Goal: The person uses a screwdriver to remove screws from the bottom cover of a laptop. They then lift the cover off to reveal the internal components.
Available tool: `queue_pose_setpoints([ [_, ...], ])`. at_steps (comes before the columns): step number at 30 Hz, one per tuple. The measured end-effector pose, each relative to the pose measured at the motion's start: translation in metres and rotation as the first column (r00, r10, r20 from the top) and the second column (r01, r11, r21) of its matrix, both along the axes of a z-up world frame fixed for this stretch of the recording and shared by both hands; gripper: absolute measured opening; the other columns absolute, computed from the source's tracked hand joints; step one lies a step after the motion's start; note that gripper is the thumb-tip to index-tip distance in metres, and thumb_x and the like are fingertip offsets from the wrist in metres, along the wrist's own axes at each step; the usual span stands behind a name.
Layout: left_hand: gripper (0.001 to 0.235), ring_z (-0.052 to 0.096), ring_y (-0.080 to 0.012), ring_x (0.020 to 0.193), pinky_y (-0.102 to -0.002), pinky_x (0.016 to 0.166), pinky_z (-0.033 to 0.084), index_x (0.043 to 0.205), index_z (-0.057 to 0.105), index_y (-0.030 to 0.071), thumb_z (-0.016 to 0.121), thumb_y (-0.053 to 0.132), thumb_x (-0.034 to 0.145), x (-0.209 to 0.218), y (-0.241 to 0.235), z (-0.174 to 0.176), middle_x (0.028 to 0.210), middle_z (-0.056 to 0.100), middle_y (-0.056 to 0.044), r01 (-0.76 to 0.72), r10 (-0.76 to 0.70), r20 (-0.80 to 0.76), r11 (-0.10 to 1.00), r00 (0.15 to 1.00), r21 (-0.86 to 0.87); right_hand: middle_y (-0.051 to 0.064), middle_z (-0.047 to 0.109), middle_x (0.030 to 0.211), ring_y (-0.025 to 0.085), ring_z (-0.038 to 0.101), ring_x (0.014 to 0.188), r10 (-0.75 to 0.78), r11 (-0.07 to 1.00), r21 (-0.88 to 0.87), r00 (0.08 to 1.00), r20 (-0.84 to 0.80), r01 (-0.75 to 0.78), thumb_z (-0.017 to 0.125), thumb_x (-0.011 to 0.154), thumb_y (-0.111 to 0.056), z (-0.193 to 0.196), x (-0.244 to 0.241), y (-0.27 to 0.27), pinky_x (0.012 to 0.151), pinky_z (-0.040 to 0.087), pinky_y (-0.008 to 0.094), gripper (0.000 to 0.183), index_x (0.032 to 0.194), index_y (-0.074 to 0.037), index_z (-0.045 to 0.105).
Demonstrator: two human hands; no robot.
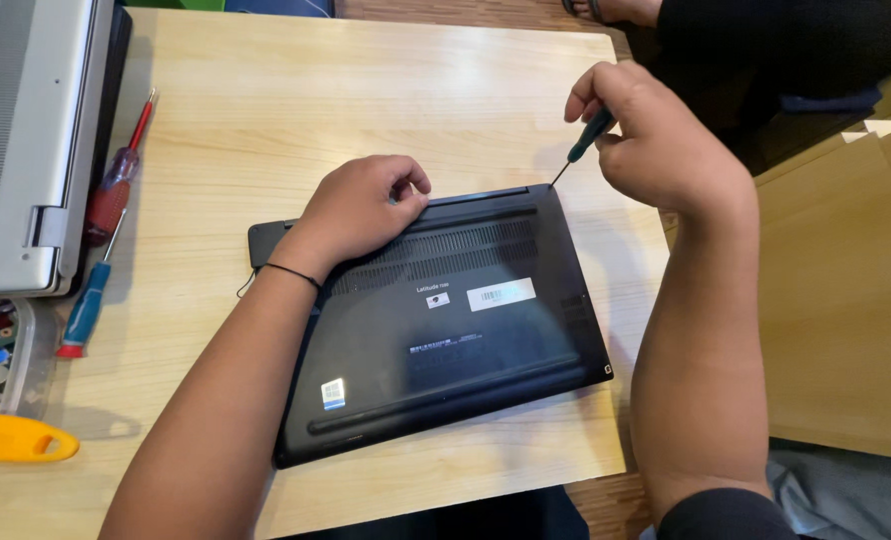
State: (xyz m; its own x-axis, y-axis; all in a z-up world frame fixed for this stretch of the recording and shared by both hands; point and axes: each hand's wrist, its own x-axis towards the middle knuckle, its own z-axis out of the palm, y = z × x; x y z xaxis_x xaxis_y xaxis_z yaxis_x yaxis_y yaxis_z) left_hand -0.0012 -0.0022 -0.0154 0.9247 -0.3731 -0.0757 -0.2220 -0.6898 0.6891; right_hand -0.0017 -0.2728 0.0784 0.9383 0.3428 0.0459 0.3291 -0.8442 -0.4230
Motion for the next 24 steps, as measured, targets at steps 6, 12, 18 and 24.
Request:
queue_pose_setpoints([
  [6,0.015,0.057,-0.0109,0.077,-0.030,0.067,0.041,0.092,0.065,0.022,0.051,0.027,0.086,-0.003,-0.002,0.008,0.080,0.062,0.010,-0.010,0.011,-0.041,1.000,0.999,0.019,0.008,0.058,0.075,0.030,0.053,0.074,-0.390,0.882,-0.252,0.917,0.086,0.398,0.051,0.107,-0.042,0.009,-0.006,0.017,0.060,0.037,0.045,0.041,0.085,-0.008,0.055],
  [12,0.013,0.056,-0.0111,0.076,-0.031,0.068,0.041,0.091,0.065,0.024,0.053,0.028,0.085,-0.001,-0.001,0.006,0.079,0.062,0.011,-0.015,0.016,-0.040,1.000,0.999,0.020,0.014,0.050,0.102,0.028,0.043,0.095,-0.143,0.984,-0.106,0.990,0.002,0.143,0.028,0.071,0.007,0.013,-0.011,0.018,0.071,0.036,0.039,0.042,0.104,-0.006,0.050],
  [18,0.013,0.056,-0.0114,0.078,-0.031,0.069,0.040,0.093,0.065,0.024,0.054,0.028,0.087,-0.002,-0.002,0.009,0.081,0.062,0.010,-0.014,0.016,-0.053,0.999,0.998,0.036,0.010,0.067,0.095,0.029,0.059,0.088,-0.353,0.892,-0.280,0.934,0.060,0.355,0.053,0.101,-0.048,0.017,-0.012,0.028,0.064,0.042,0.046,0.038,0.099,-0.012,0.065],
  [24,0.012,0.056,-0.0108,0.077,-0.031,0.068,0.040,0.093,0.065,0.024,0.055,0.029,0.087,-0.002,-0.002,0.008,0.079,0.062,0.010,-0.024,0.026,-0.061,0.999,0.998,0.032,0.009,0.049,0.102,0.024,0.048,0.088,-0.152,0.975,-0.169,0.988,-0.033,0.144,0.031,0.062,0.013,0.018,-0.015,0.022,0.065,0.038,0.039,0.061,0.111,-0.012,0.057],
])
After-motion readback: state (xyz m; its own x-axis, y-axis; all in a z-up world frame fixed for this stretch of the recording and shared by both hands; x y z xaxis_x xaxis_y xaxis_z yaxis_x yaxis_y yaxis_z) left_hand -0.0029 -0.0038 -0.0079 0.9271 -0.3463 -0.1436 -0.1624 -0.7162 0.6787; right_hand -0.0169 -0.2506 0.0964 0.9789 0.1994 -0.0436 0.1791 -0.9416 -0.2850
